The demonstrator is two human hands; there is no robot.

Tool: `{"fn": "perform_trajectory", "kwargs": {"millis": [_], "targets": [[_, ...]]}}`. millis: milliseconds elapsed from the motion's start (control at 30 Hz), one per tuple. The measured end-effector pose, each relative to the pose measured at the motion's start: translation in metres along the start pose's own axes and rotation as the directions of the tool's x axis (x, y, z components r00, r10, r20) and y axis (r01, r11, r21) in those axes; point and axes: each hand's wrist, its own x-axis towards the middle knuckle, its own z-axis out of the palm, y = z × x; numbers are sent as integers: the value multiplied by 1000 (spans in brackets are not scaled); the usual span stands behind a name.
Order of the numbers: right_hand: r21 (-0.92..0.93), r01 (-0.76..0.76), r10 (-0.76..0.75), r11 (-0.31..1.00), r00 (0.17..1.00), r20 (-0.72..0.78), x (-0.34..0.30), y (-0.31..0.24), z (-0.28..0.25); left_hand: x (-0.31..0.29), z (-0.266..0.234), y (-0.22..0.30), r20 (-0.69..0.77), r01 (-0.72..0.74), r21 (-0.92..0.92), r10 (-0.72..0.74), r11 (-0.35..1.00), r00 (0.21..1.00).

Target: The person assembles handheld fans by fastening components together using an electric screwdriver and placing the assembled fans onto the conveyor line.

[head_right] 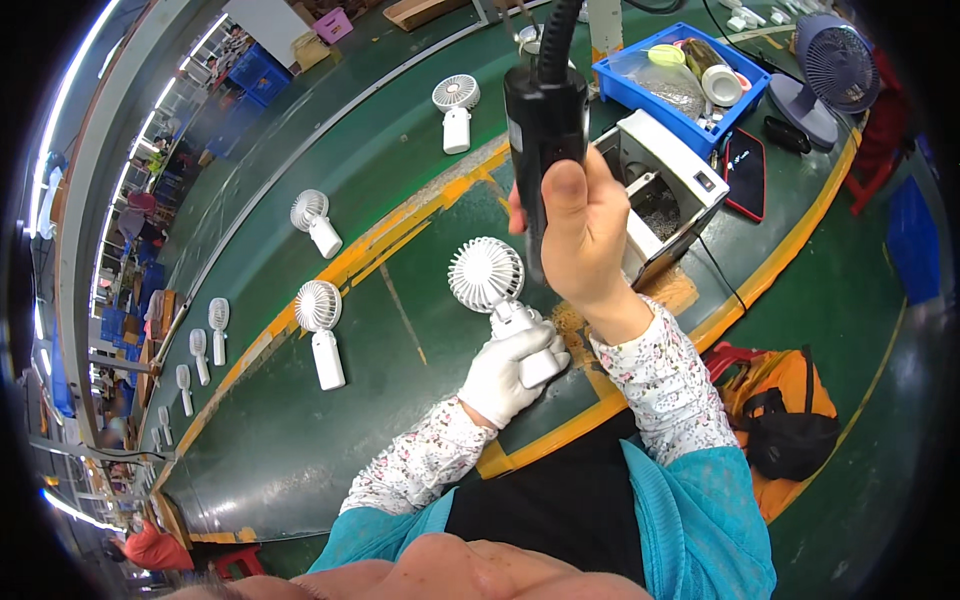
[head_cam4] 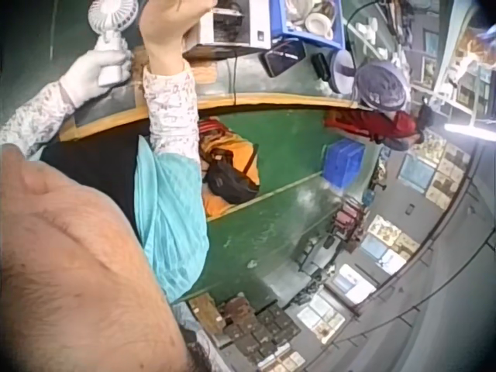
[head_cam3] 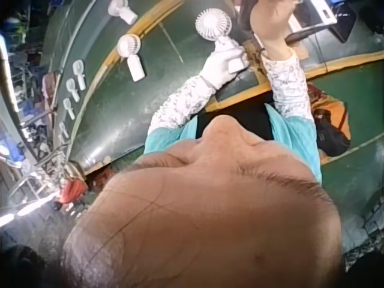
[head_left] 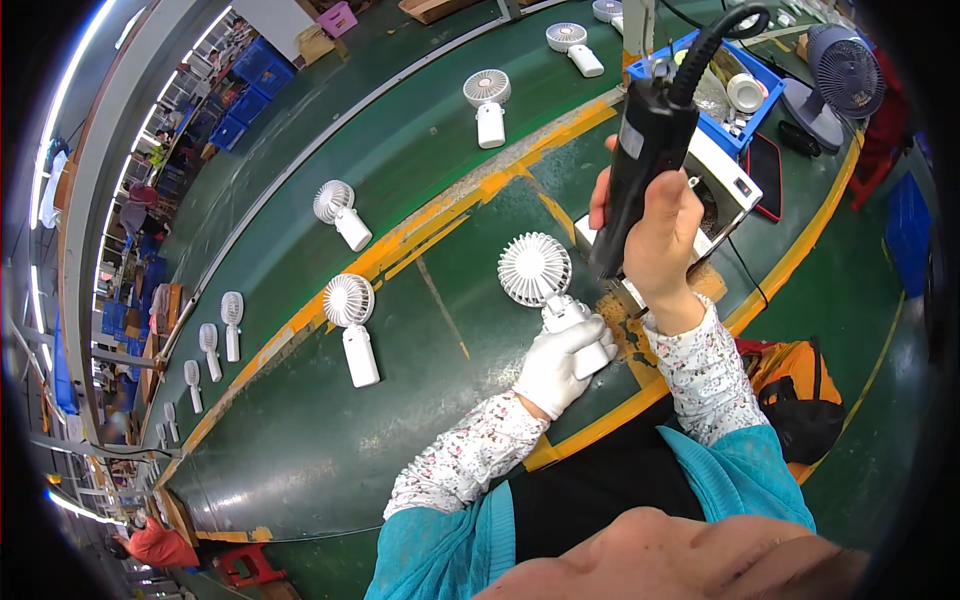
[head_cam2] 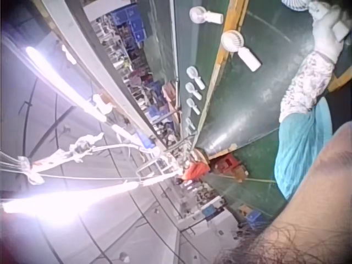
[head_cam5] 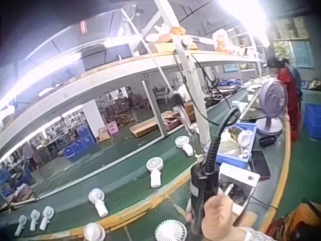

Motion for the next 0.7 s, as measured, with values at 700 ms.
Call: {"fn": "perform_trajectory", "kwargs": {"millis": [700], "targets": [[134,-101,82,986,987,141,-39,26,11,-11,3,-11,422,-377,907,441,-191,792]]}}
